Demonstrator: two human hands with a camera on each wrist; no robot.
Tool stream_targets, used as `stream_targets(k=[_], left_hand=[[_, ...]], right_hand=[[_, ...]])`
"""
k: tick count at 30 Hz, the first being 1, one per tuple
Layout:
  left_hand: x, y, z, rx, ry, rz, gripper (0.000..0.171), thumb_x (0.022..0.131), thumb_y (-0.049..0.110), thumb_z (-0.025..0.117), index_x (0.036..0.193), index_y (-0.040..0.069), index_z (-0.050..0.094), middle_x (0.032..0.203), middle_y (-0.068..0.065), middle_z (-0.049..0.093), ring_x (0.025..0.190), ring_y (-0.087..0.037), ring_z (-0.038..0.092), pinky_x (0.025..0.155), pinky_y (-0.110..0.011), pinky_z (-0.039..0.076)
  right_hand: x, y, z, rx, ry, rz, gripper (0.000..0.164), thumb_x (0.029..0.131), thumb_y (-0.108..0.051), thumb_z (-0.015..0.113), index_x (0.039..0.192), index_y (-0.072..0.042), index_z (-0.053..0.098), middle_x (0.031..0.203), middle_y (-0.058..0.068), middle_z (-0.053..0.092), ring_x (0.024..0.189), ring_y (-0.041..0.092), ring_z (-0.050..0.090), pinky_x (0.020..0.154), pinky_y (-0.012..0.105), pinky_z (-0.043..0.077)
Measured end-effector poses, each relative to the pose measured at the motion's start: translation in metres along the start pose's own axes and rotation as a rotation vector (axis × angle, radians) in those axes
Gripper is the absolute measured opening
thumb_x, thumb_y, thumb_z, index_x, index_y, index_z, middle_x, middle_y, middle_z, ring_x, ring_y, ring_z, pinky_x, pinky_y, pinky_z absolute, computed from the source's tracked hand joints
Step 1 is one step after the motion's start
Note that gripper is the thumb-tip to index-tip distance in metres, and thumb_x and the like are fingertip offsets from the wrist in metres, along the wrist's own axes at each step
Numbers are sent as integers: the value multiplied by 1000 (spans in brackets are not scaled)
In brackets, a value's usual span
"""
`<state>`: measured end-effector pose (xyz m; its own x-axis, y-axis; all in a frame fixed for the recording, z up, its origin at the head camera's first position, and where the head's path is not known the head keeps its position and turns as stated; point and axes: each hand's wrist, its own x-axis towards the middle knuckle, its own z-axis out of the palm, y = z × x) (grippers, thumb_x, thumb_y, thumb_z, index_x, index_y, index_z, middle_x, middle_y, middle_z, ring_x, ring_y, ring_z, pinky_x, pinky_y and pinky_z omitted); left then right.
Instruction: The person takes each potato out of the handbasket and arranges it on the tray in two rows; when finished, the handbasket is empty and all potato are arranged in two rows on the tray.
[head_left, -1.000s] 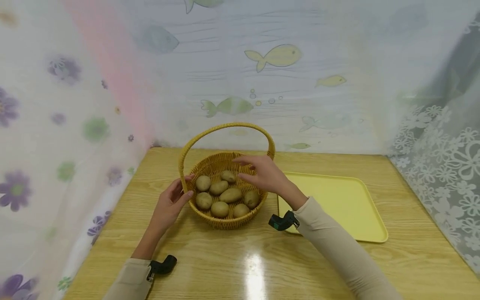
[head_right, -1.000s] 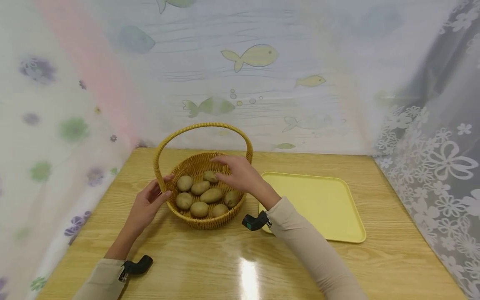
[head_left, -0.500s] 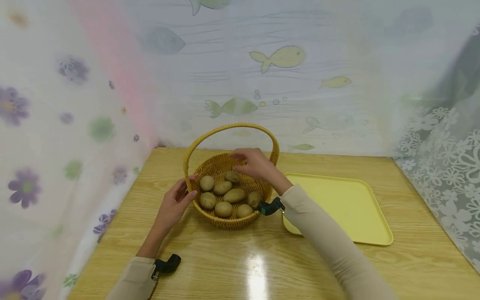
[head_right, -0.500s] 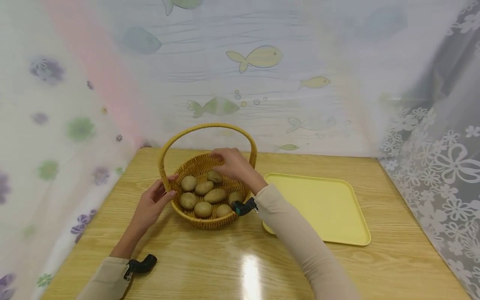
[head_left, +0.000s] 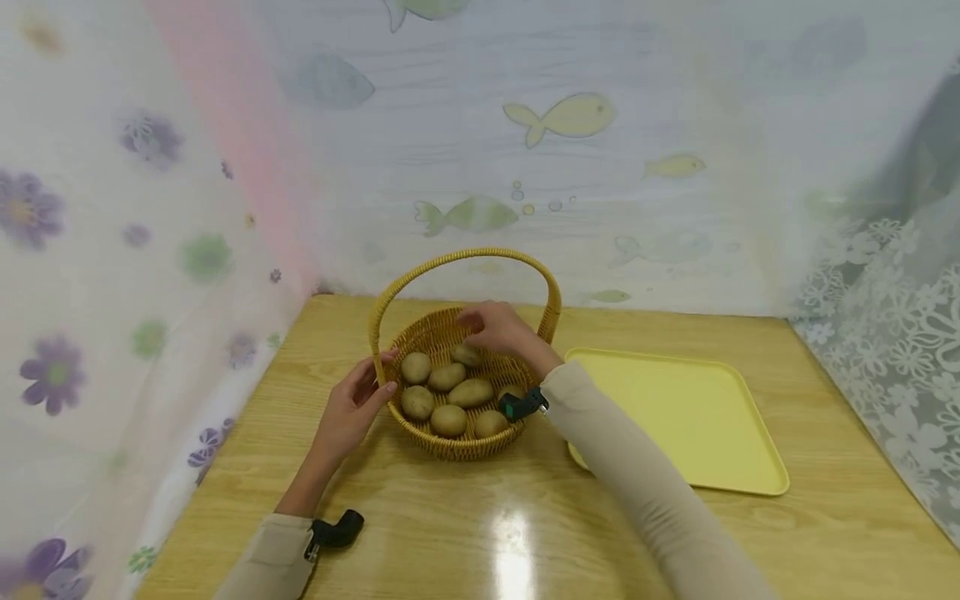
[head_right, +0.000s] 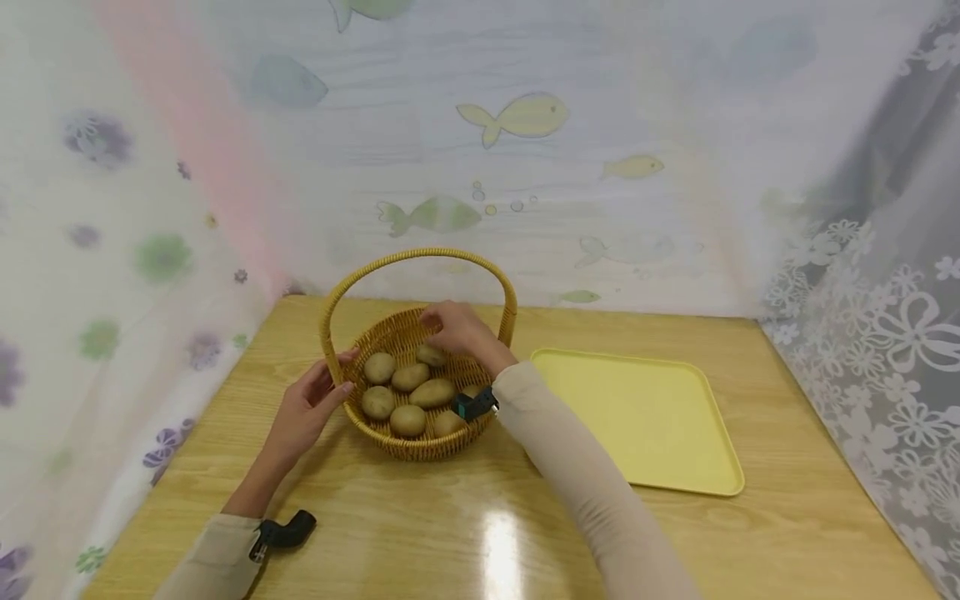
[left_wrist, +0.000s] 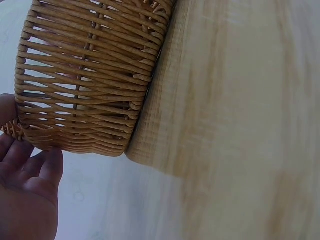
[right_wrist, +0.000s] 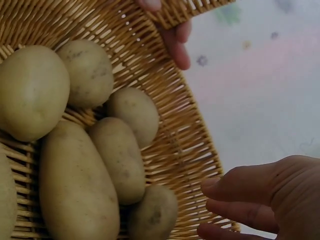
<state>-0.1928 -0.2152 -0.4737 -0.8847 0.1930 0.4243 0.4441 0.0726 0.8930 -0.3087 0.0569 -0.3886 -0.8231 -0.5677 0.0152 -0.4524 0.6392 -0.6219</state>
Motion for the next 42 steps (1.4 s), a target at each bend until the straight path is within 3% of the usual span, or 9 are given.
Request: stream_targets(k=[11,19,28,35,42], left_hand=[[-2,3,2,12,12,-21,42,106,1,60,145,-11,48,155,-24,46,148,-30,38,117,-28,36],[-2,2,1,18,1,-33,42,107,4,59,145,-10,48,156,-23,45,148,-27,38,117,-27,35],[-2,2,-1,13,-6,-15,44,107,1,59,147,-10,47,156,-26,44,148,-29,38,116,-27,37],[-1,1,1,24,2,-29,42,107,4,60,146,-9,49,156,-20,47,148,-25,39,117,-27,36],[-2,2,0,29,6,-21,42,107,3,59,146,-9,49,157,-21,46,148,-26,39,116,-27,37]], right_hand=[[2,17,17,-21,-38,36,40,99,-6,71,138,-2,65,133,12,68,121,28,64,100,40,54],[1,30,26,64,-75,78,44,97,-13,76,139,-4,66,136,12,66,127,29,60,105,41,51],[0,32,30,124,-21,91,42,91,-10,82,132,-7,72,129,9,70,121,27,63,102,42,52],[-5,30,27,173,32,102,39,89,-11,84,126,-10,73,127,7,69,115,27,64,96,43,55],[-13,25,24,234,71,82,44,87,-11,86,128,-11,71,128,6,67,113,25,63,95,43,56]])
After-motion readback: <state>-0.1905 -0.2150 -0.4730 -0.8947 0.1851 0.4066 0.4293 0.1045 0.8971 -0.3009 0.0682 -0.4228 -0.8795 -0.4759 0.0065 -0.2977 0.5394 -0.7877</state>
